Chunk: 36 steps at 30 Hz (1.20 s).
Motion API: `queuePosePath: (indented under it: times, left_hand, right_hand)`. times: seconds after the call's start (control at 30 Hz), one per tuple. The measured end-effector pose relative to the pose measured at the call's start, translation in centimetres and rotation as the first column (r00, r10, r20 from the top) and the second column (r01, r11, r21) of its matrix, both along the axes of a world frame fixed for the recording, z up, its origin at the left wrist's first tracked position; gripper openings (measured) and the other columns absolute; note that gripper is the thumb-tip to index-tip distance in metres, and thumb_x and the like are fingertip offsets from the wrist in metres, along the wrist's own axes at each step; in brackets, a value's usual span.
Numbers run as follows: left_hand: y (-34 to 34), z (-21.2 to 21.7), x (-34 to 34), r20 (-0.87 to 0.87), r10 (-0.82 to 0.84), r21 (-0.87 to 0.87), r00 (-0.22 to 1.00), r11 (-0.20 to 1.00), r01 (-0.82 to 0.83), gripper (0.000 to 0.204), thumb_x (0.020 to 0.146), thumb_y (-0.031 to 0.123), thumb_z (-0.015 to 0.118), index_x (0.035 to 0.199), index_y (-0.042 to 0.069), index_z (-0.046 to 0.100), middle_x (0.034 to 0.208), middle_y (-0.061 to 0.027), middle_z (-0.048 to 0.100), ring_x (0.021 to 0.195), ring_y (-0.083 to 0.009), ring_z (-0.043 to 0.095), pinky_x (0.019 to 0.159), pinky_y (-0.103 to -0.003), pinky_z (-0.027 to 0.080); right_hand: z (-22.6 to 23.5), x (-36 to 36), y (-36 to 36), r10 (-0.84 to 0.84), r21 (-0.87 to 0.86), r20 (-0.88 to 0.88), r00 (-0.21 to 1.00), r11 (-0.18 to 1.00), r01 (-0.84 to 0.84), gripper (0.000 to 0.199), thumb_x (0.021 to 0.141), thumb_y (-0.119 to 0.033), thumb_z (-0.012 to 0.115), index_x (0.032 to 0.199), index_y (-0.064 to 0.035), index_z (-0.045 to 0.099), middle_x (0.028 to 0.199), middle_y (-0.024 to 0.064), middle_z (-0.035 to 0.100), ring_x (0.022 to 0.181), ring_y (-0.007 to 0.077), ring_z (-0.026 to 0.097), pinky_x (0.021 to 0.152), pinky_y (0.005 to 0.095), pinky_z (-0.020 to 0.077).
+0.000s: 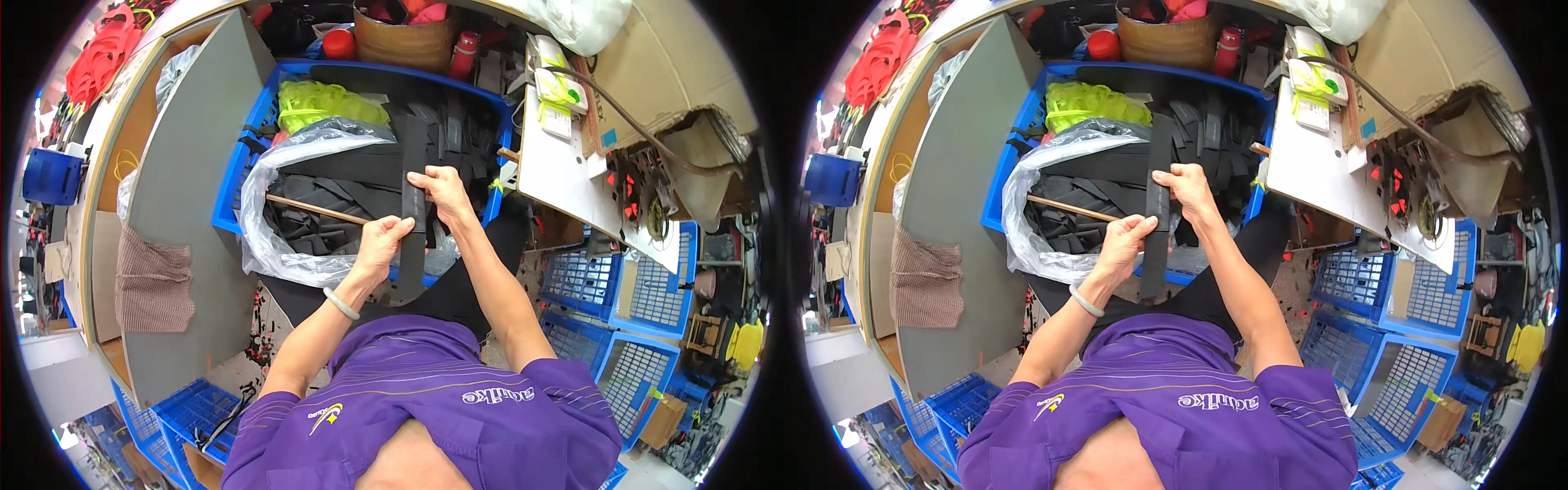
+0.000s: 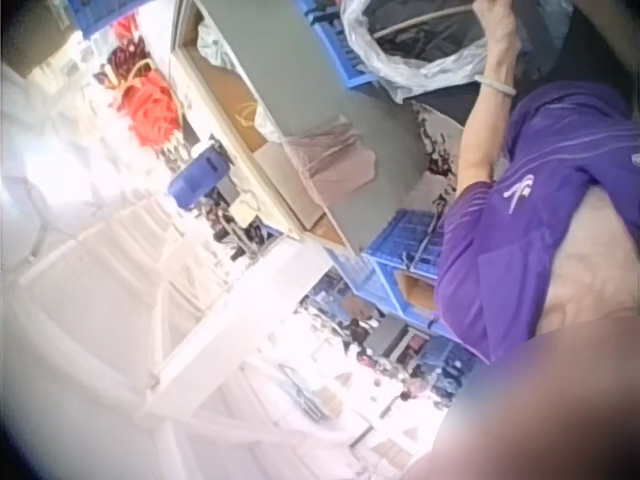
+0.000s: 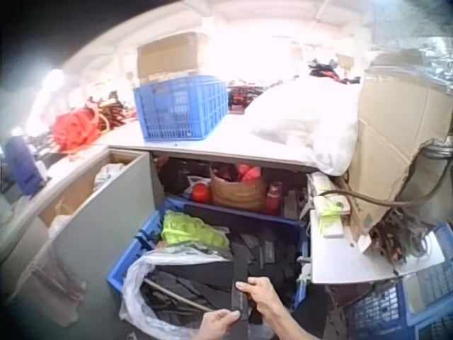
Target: Assembling and inspecting black plastic/rubber components using a wooden stick tool in a manufacturing facility.
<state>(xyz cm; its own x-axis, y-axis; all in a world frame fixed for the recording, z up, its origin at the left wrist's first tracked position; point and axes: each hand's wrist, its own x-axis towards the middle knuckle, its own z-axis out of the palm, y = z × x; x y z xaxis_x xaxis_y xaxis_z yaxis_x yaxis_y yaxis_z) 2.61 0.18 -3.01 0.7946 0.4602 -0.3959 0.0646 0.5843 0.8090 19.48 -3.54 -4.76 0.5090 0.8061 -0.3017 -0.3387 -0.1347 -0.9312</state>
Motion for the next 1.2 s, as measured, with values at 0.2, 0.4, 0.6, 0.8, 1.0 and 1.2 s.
queuePosePath:
  times: [0.2, 0.4, 0.6, 0.8, 1.0, 1.2]
  left_hand:
    - [1.5, -2.6, 3.0, 0.005, 0.104, -0.035, 0.995, 0.994, -0.104, 0.022, 0.092, 0.018, 0.053, 0.085, -0.002, 0.059, 0.08, -0.0084, 0.064, 0.071, -0.0151, 0.063, 0.063, -0.025, 0.05]
    - [2.2, -3.2, 0.3, -0.149, 0.063, 0.064, 0.987, 0.996, -0.054, 0.031, 0.09, 0.02, 0.057, 0.111, -0.004, 0.055, 0.09, -0.0132, 0.064, 0.074, -0.0164, 0.063, 0.066, -0.026, 0.053]
    - [6.2, -5.5, -7.6, -0.344, 0.623, 0.414, 0.702, 0.772, -0.482, 0.009, 0.086, 0.013, 0.061, 0.088, 0.005, 0.059, 0.064, -0.0017, 0.056, 0.046, -0.0056, 0.049, 0.039, -0.019, 0.039]
    - [10.1, -7.3, -12.2, -0.542, 0.561, 0.631, 0.626, 0.763, -0.137, 0.015, 0.078, 0.009, 0.064, 0.089, 0.002, 0.059, 0.065, -0.004, 0.055, 0.052, -0.0151, 0.052, 0.048, -0.029, 0.042]
    - [9.6, -6.8, -12.7, -0.593, 0.492, 0.803, 0.637, 0.422, 0.421, 0.017, 0.066, 0.009, 0.071, 0.08, 0.004, 0.06, 0.075, -0.0093, 0.047, 0.075, -0.0275, 0.053, 0.066, -0.036, 0.044]
    - [11.0, -4.1, -13.3, -0.369, 0.512, 0.653, 0.776, 0.736, -0.175, 0.014, 0.074, 0.006, 0.07, 0.073, 0.003, 0.057, 0.072, -0.0048, 0.055, 0.061, -0.0133, 0.056, 0.052, -0.031, 0.047]
  right_hand:
    - [-2.0, 0.9, -0.5, -0.019, -0.08, -0.154, 0.988, 0.997, 0.006, 0.024, 0.077, -0.009, 0.067, 0.1, -0.0036, 0.064, 0.077, 0.0004, 0.063, 0.061, 0.0068, 0.055, 0.056, 0.0213, 0.0437]
    - [-7.1, 11.4, 4.8, -0.346, -0.017, 0.292, 0.892, 0.93, 0.367, 0.022, 0.074, -0.002, 0.063, 0.095, 0.0003, 0.066, 0.072, 0.0049, 0.063, 0.058, 0.0129, 0.057, 0.053, 0.0257, 0.0461]
    - [-9.2, 12.9, 5.7, -0.029, -0.158, 0.952, 0.306, 0.808, 0.568, 0.018, 0.077, -0.013, 0.064, 0.092, -0.0048, 0.068, 0.089, 0.015, 0.066, 0.083, 0.0291, 0.064, 0.076, 0.0344, 0.0499]
    - [-2.9, -3.0, 2.5, 0.158, -0.037, 0.562, 0.812, 0.985, -0.167, 0.013, 0.076, -0.012, 0.065, 0.084, -0.0014, 0.066, 0.075, 0.013, 0.065, 0.067, 0.0249, 0.064, 0.063, 0.0311, 0.0493]
    - [-4.2, -9.5, -1.9, 0.383, -0.169, 0.539, 0.75, 0.922, -0.349, 0.012, 0.077, -0.009, 0.063, 0.084, -0.0001, 0.066, 0.077, 0.0122, 0.066, 0.067, 0.0234, 0.064, 0.061, 0.031, 0.0484]
    - [-1.9, -8.3, -3.5, 0.233, -0.133, 0.303, 0.924, 0.97, -0.201, 0.014, 0.08, -0.011, 0.064, 0.088, 0.0004, 0.067, 0.072, 0.0062, 0.065, 0.063, 0.01, 0.059, 0.058, 0.0241, 0.0472]
